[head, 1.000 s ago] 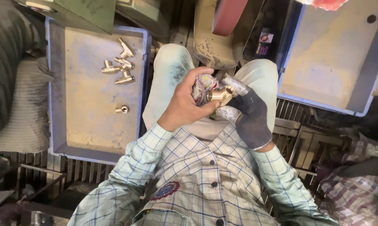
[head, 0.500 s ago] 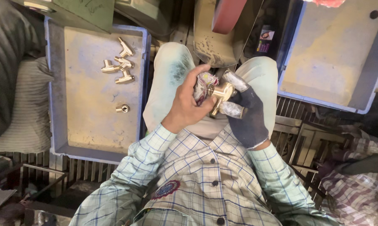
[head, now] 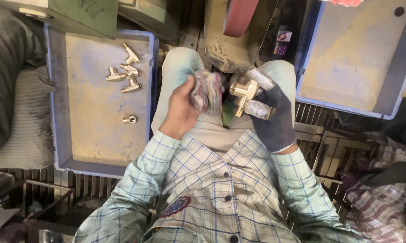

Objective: The person sits on the floor and repeatedly picks up small brass-colored metal fittings from a blue tray. They rub each fitting with a cloth, rotate it to wipe different sides, and place it into a second tray. The process is repeated for multiple fittings.

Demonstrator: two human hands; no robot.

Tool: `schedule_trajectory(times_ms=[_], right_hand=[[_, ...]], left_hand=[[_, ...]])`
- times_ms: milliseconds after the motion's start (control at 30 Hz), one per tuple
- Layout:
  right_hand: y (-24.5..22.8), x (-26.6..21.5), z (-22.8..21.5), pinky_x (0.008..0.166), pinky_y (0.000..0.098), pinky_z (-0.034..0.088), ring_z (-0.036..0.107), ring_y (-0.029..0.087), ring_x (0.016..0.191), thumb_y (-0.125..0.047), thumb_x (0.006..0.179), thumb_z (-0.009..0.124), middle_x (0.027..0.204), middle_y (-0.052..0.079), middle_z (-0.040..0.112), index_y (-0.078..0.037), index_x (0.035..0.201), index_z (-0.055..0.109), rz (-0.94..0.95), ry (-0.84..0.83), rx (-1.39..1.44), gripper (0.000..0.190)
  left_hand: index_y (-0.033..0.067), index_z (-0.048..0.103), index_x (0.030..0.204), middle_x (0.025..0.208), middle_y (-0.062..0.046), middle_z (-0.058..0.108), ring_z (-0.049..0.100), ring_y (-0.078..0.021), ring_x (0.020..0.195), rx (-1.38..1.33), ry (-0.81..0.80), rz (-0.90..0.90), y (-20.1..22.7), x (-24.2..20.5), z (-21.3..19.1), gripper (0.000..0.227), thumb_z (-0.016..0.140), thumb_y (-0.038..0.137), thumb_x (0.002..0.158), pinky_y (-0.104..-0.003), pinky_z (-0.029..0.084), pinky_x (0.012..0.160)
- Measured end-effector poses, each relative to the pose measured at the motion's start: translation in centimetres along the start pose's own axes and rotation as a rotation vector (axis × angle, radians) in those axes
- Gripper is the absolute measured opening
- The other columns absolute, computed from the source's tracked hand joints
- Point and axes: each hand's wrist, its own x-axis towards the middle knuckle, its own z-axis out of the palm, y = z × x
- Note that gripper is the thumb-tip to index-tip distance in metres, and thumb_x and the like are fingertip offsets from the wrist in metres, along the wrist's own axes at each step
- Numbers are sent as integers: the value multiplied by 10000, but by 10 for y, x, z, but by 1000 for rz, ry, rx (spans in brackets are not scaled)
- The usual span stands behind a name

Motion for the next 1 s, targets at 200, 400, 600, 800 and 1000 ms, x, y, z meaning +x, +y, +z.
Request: schedule_trajectory(times_ms=[200,400,600,800,1000], right_hand=[[7,9,-8,1071,325,542,633,186,1256,-146,983,740,1419,99,636,0,1559,471,36,-52,-130,653],[3,10,-20,1093,339,520,606,202,1281,-182,886,807,1472,108,574,-14,1605,365,38,-187,-52,860],[20,23,-23,1076,367,552,627,232,1274,-251,863,843,1460,96,577,-21,1602,370,40,-152,60,906],[54,57,-38,1043,348,567,659,203,1192,-278,924,811,1398,97,618,-24,1602,416,14,-120,-26,825],[72,97,-46,997,315,550,630,164,1176,-288,977,776,1381,82,622,-7,1582,452,-12,-81,-34,742]], left_hand=[[-47,675,1279,1035,-60,754,683,-110,883,604,-160,155,-16,-1,8,339,583,183,1048,-264,566,815],[-64,698,1154,962,-37,729,639,-55,840,730,-172,235,-19,14,3,250,638,147,1033,-225,535,737],[-50,692,1076,924,-31,723,652,-66,812,748,-199,168,-7,33,5,199,641,125,997,-234,539,725],[-31,701,1014,870,-57,727,667,-107,749,729,-234,93,3,85,0,182,638,138,991,-272,554,675],[-56,721,966,852,-93,733,683,-141,719,577,-177,51,-1,143,-13,171,655,102,965,-290,560,664]])
